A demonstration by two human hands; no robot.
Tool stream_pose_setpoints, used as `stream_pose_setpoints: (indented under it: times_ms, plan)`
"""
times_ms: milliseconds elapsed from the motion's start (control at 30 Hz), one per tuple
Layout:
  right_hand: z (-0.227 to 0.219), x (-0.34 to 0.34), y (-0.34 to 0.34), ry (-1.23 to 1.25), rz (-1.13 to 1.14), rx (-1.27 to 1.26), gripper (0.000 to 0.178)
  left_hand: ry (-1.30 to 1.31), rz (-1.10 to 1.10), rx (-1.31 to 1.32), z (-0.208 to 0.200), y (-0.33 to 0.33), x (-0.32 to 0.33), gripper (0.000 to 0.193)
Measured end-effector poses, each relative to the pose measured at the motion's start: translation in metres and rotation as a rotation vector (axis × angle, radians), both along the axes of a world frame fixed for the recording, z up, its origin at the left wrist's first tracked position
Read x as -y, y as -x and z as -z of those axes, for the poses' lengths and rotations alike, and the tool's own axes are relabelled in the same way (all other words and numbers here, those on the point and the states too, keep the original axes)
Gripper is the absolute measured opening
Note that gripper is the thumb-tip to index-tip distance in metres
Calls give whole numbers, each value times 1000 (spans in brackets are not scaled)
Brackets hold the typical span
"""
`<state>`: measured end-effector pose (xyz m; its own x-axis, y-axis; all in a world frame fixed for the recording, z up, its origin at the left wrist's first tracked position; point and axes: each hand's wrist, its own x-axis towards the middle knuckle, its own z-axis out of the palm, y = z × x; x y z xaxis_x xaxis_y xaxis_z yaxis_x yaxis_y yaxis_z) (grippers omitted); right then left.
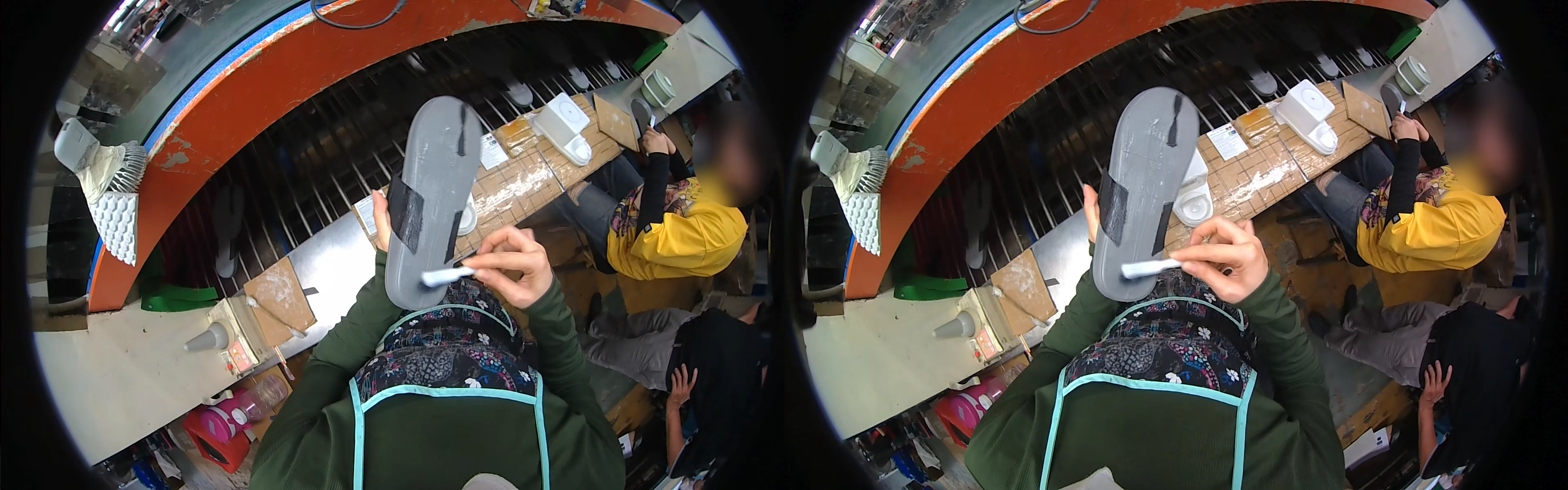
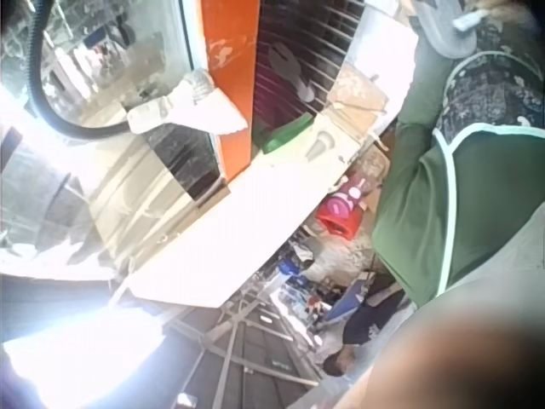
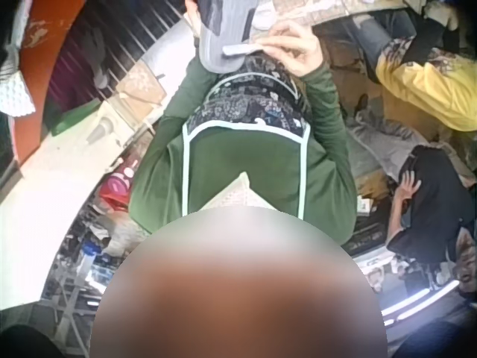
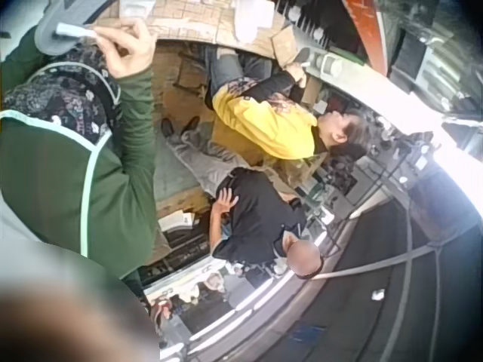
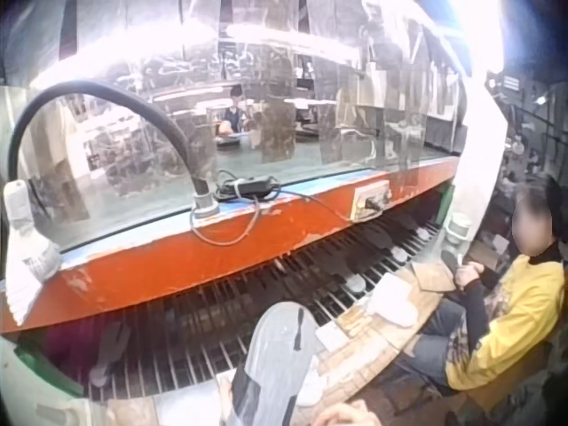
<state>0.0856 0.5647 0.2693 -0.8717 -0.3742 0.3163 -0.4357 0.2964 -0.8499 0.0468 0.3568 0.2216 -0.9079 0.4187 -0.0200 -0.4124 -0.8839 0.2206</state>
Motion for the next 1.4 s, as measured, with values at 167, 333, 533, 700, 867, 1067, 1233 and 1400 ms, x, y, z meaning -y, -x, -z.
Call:
stream_pose_setpoints:
  times_ms: [167,333,533,700,867,1067,1233,1400]
  plan:
    - [62,-42,19,350,282,351,18,94,-158,80,14,-36,48,73]
    - [151,-36,18,-453,549,323,15,812,-203,-326,25,-65,96,93]
    - [196,-19,36,-665,625,-98,12,1378,-247,-247,27,-66,116,99]
    - [203,-20,42,-743,570,-159,12,1489,-497,-327,38,-63,113,99]
    - [208,-28,44,-749,483,3,14,1559,-598,-495,42,-56,96,98]
    - [132,-31,41,189,148,739,22,1656,-660,-684,35,-28,73,97]
    - [36,-12,-2,100,134,120,18,1806,-794,-939,16,-7,61,117]
    - [7,-2,-10,136,144,59,18,1851,-796,-1061,1,-2,48,141]
